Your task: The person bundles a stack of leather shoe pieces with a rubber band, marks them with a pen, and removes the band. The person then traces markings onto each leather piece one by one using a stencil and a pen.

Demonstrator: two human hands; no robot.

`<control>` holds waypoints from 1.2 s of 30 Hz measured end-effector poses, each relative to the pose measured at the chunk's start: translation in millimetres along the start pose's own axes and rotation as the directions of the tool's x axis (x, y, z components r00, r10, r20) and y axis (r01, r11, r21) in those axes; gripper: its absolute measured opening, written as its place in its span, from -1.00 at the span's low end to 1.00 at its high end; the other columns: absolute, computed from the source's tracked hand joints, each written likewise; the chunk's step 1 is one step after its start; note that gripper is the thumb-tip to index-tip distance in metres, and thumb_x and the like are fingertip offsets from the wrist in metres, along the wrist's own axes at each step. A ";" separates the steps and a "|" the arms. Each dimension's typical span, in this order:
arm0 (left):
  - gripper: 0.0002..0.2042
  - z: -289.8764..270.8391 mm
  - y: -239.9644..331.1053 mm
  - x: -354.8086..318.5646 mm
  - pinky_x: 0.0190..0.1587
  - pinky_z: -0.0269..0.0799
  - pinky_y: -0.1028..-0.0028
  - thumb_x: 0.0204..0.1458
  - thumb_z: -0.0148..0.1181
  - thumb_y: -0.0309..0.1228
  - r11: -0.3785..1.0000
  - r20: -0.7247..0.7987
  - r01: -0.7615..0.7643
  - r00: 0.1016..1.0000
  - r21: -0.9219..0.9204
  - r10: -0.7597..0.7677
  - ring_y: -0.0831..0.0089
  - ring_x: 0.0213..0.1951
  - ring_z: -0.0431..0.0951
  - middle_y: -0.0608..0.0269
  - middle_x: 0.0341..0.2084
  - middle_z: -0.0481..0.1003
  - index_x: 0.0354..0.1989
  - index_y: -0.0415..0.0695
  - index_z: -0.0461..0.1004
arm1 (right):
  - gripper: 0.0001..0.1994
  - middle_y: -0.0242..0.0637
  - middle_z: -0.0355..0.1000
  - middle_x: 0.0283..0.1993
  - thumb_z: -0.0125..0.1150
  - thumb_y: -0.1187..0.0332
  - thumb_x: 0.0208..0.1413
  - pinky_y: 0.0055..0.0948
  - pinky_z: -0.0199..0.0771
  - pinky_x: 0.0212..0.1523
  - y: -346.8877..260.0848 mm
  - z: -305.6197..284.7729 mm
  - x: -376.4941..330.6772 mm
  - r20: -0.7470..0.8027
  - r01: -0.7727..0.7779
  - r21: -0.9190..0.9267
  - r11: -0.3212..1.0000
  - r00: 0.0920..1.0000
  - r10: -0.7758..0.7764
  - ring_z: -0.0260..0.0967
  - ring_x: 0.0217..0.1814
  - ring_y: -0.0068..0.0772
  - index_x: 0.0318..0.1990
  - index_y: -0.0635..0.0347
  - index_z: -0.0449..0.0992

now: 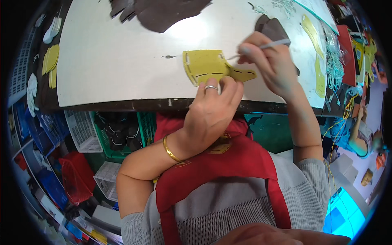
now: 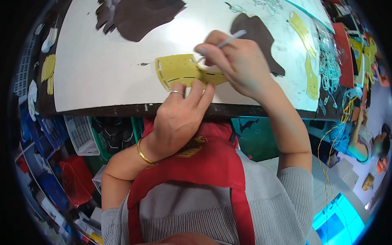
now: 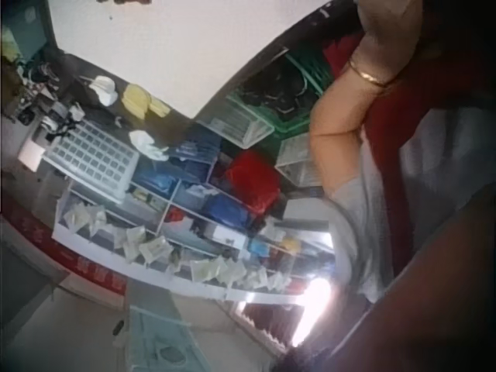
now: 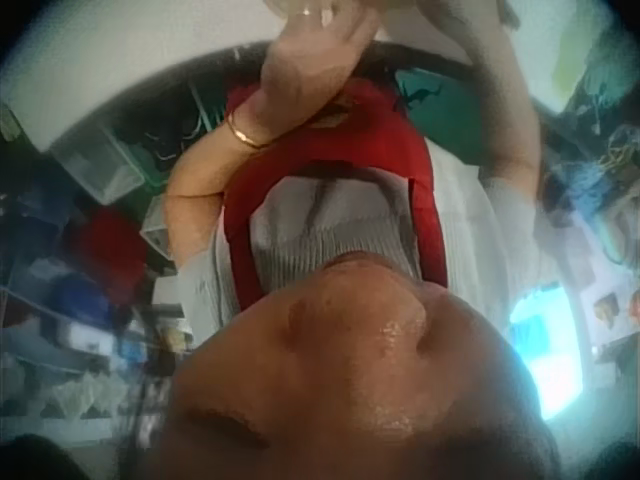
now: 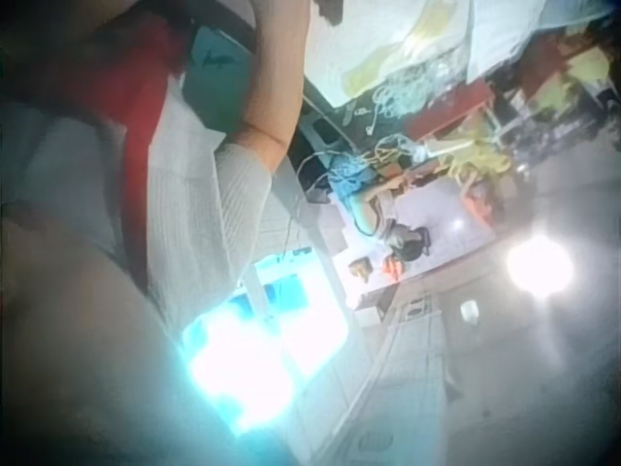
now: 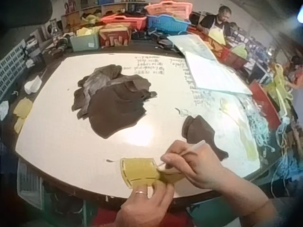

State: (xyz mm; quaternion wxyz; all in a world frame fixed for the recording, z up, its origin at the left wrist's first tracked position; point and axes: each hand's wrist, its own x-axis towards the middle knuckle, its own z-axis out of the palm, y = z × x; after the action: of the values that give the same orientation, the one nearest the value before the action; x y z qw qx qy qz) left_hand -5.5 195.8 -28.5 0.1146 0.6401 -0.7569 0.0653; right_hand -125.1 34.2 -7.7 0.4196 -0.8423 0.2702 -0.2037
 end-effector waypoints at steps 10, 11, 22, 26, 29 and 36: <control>-0.80 5.2 10.2 7.9 -0.18 0.48 0.43 0.05 0.09 -0.36 0.990 0.069 0.016 0.997 0.139 -0.026 0.34 -0.35 0.41 0.24 -0.30 0.35 -0.16 -0.08 0.47 | -0.74 -0.28 0.49 -0.57 0.13 0.11 0.31 -0.29 0.43 -0.55 12.2 5.6 -10.9 0.067 0.187 -0.466 0.865 0.982 -0.176 0.49 -0.55 -0.20 -0.33 0.08 0.48; -0.78 5.5 10.4 9.6 -0.19 0.48 0.43 0.05 0.10 -0.36 0.990 0.054 0.019 0.998 0.142 -0.027 0.34 -0.35 0.41 0.25 -0.30 0.35 -0.12 -0.05 0.49 | -0.74 -0.28 0.49 -0.57 0.13 0.11 0.31 -0.29 0.43 -0.55 15.2 -0.2 -16.6 0.061 0.177 -0.466 0.867 0.984 -0.168 0.49 -0.55 -0.20 -0.33 0.08 0.48; -0.61 4.8 5.5 13.1 -0.53 0.42 0.55 0.01 0.11 -0.43 0.990 0.006 0.039 0.999 0.135 -0.040 0.35 -0.39 0.40 0.36 -0.39 0.36 0.06 0.16 0.52 | -0.72 -0.15 0.47 -0.52 0.08 0.18 0.33 -0.14 0.47 -0.39 11.6 -25.5 -27.6 0.007 -0.046 -0.343 0.938 0.999 0.052 0.51 -0.42 -0.04 -0.30 0.22 0.47; -0.64 9.5 1.1 13.4 -0.54 0.41 0.54 -0.02 0.12 -0.44 0.993 -0.050 0.007 0.999 0.119 -0.001 0.39 -0.44 0.40 0.35 -0.44 0.36 0.00 0.07 0.54 | -0.72 -0.08 0.54 -0.42 0.13 0.16 0.25 -0.07 0.51 -0.24 1.4 -5.1 -15.5 0.002 -0.165 -0.194 0.967 0.986 0.169 0.54 -0.30 0.05 -0.26 0.23 0.54; -0.86 13.7 -6.9 16.6 -0.58 0.35 0.54 -0.04 0.14 -0.42 0.994 -0.183 -0.008 0.983 0.111 0.029 0.45 -0.52 0.37 0.32 -0.53 0.29 -0.28 -0.08 0.48 | -0.70 -0.08 0.56 -0.39 0.23 0.12 0.17 -0.09 0.51 -0.22 0.0 1.1 -14.9 0.144 -0.065 -0.473 0.879 0.978 0.150 0.53 -0.29 0.07 -0.24 0.22 0.58; -0.71 20.1 -85.4 35.3 0.03 0.43 0.16 0.04 0.27 -0.45 0.979 -0.312 0.180 0.928 -0.098 -0.202 0.01 -0.04 0.49 -0.03 -0.12 0.50 -0.08 -0.28 0.47 | -0.88 -0.47 0.50 -0.43 0.30 0.40 0.15 -0.57 0.40 -0.31 32.6 -78.6 -33.8 -0.052 -0.528 0.053 0.848 0.846 0.530 0.38 -0.35 -0.70 -0.27 0.28 0.58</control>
State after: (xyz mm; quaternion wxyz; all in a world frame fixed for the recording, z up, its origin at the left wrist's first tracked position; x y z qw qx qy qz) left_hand 71.2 142.5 -42.9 0.2632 0.6875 -0.6640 0.1313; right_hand -205.3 -7.9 6.1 0.4661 -0.7203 0.5014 -0.1122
